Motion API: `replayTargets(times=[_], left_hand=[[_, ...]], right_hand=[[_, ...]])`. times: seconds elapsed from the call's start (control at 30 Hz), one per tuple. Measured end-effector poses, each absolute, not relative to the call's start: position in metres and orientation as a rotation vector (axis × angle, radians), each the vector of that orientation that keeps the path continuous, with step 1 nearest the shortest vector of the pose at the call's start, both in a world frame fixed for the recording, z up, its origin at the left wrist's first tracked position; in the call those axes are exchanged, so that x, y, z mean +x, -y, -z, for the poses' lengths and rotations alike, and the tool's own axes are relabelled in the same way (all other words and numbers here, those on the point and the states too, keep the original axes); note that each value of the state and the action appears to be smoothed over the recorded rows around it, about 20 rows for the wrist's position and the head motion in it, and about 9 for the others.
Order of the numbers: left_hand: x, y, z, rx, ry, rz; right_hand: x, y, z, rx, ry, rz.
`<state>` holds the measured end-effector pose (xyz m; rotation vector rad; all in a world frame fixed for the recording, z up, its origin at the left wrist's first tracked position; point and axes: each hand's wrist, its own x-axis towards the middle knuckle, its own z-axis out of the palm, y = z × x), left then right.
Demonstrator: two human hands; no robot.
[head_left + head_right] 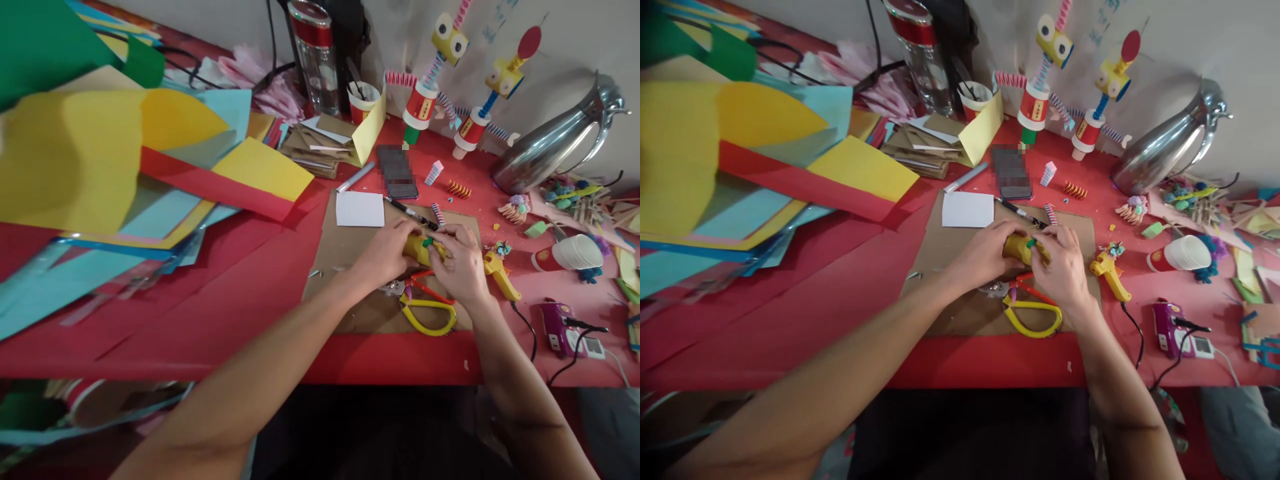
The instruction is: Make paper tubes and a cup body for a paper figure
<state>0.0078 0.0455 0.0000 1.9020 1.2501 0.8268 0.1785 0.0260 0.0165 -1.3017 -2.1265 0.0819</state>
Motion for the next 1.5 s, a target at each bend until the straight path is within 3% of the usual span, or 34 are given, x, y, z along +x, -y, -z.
replayTargets(times=[0.53, 0.9, 1.17, 1.5], left_hand=[[0.007, -0.045, 0.000, 1.922, -1.239, -0.843], [-0.005, -0.047, -0.011, 1.949, -1.394, -0.814], [-0.021, -0.049, -0.018, 1.900, -1.457, -0.985], [-0.021, -0.051, -0.017, 1.921, -1.421, -0.857]], right_hand=[[0.181, -0.024, -0.020, -1.294, 2.104, -0.228], [0.187, -0.031, -0.012, -1.481, 1.724, -0.191], [0.195, -0.037, -0.008, -1.484, 1.482, -0.582], [0.207, -0.038, -0.016, -1.470, 1.398, -0.461]])
